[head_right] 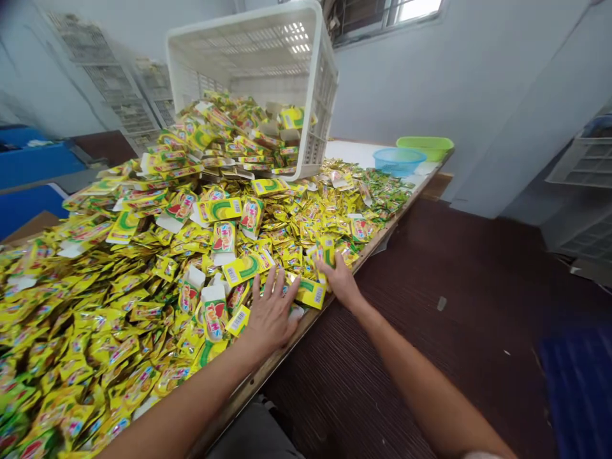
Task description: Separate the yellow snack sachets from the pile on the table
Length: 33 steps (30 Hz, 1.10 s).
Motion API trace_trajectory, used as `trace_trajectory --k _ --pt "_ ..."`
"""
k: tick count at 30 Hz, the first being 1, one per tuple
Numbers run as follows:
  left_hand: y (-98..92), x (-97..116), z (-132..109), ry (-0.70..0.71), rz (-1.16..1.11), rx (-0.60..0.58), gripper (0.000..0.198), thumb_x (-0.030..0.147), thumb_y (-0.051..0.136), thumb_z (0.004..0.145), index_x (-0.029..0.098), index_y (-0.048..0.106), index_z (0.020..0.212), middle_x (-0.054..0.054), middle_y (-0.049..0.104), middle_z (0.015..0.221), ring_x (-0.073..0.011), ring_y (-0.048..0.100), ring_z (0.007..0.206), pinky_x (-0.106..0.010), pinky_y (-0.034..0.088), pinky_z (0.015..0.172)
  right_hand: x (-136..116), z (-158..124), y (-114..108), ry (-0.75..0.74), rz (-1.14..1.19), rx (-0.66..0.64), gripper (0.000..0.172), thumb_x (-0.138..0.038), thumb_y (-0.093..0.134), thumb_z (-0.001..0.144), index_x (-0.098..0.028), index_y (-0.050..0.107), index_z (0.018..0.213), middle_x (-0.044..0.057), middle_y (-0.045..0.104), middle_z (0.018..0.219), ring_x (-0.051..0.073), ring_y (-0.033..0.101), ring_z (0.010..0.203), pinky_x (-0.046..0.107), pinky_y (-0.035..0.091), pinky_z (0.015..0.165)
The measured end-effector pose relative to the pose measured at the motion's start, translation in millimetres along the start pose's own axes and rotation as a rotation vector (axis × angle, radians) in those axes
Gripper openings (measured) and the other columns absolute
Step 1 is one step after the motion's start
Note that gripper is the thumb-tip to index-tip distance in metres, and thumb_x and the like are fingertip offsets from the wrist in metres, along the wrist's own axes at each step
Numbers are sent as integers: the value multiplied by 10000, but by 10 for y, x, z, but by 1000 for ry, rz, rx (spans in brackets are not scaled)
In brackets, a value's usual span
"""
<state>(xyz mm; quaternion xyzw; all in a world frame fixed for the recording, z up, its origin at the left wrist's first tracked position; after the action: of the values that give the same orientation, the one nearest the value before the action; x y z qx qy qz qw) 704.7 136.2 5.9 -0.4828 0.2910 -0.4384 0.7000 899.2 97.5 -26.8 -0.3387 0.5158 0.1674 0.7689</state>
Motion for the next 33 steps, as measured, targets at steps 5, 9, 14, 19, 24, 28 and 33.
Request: trace_trajectory --k 5,9,14,19,24,28,33 --pt "151 -167 -135 -37 100 35 597 168 490 788 208 362 1370 -143 585 1066 -307 499 1085 -576 279 1007 -295 -597 312 -82 44 126 369 -495 586 726 -217 435 915 37 565 858 205 539 790 346 458 714" --pt "-22 -429 -364 -25 130 40 601 109 441 769 154 385 1365 -133 586 932 -286 546 912 -501 368 943 -512 -712 670 -85 165 181 407 -477 547 753 -214 414 1034 84 564 964 230 539 891 370 453 785" --pt "-379 -889 -640 -155 -85 150 701 107 480 713 76 293 1389 -167 584 1062 -281 535 997 -405 431 875 -1025 -799 1314 -42 331 181 447 -471 457 811 -205 379 1161 118 546 1112 241 526 1024 389 430 860" --pt "-913 -1488 -1105 -601 -285 263 661 249 553 732 150 352 1354 -109 647 983 -267 611 926 -335 455 801 -1708 -894 2053 -96 356 -77 458 -522 473 808 -227 389 1148 84 584 1080 219 560 966 361 441 849" --pt "-1378 -2094 -2149 -1177 -457 533 389 272 637 645 137 582 1006 -77 669 840 -237 635 797 -317 479 709 -1978 -923 2528 -393 -144 -236 610 -556 603 710 -153 463 1146 154 572 1089 299 500 1025 406 393 868" --pt "-1366 -2153 -3223 -1473 -849 611 331 259 713 549 151 579 832 -52 674 759 -199 638 651 -305 501 603 -1903 -1081 2663 -613 -515 -306 630 -576 579 737 -135 486 1177 192 567 1074 338 456 1021 459 337 858" --pt "-1244 -1905 -3974 -1581 -1057 912 334 316 708 614 184 512 849 -14 657 736 -146 625 567 -291 513 578 -1857 -1416 2683 -747 -623 -314 489 -482 522 821 -152 514 1181 208 479 1245 367 375 1122 515 287 883"
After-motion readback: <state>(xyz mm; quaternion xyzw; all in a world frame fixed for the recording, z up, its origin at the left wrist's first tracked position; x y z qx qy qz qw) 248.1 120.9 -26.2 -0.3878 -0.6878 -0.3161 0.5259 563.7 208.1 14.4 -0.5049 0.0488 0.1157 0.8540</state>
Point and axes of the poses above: each hand's wrist, its own z-axis towards the middle knuckle, its own y-axis out of the palm, x = y × z, the point moved 3 cm from there along z, towards the middle knuckle
